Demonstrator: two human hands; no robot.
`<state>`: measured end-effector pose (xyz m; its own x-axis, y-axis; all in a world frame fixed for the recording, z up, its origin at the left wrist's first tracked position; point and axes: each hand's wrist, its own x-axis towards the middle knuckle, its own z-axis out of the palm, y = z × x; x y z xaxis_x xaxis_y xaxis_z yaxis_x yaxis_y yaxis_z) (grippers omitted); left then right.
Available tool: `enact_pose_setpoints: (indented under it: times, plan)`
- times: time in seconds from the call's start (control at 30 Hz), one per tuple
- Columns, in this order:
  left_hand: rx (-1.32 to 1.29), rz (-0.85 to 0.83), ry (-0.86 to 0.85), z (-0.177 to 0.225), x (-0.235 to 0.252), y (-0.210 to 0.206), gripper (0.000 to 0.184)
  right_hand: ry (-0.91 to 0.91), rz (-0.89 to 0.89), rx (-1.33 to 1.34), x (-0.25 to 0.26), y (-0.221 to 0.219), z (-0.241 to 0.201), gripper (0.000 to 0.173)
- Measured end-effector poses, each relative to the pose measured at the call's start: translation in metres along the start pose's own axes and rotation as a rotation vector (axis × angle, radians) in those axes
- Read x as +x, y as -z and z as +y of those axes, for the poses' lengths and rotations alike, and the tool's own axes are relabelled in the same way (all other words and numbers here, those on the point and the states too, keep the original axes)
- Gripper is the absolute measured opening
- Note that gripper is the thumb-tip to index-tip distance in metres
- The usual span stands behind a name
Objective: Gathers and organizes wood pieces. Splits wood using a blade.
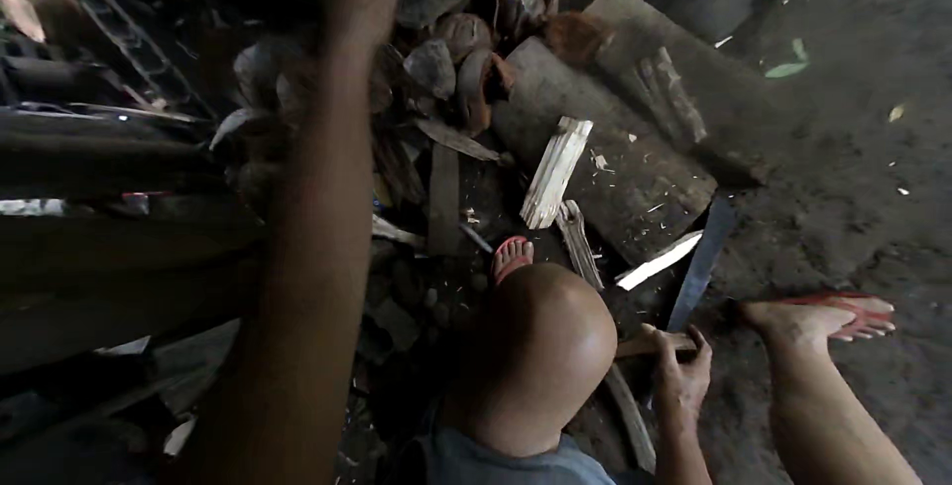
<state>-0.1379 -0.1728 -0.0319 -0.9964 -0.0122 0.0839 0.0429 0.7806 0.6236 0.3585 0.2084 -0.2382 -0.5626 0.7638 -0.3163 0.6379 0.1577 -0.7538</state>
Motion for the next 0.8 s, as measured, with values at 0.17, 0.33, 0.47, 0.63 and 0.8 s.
enact_pose_setpoints:
  times: [0.17,0.33,0.47,0.63,0.8]
  plan:
    - [0.048,-0.171,0.476,-0.117,-0.176,-0.135,0.086,0.017,-0.001,-0.016,-0.001,0.007,0.004,0.074]
    - [-0.075,-0.235,0.841,-0.167,-0.265,-0.193,0.08,-0.013,0.0,-0.022,-0.005,0.008,0.006,0.077]
    - [-0.134,-0.272,0.811,-0.146,-0.265,-0.185,0.062,0.024,0.012,-0.014,-0.007,0.004,0.001,0.075]
    - [-0.317,-0.132,0.788,-0.117,-0.315,-0.174,0.059,0.046,-0.02,-0.004,-0.008,0.001,0.005,0.077]
    - [-0.359,0.104,0.762,-0.116,-0.343,-0.178,0.049,0.031,-0.039,-0.052,-0.01,0.004,0.006,0.079]
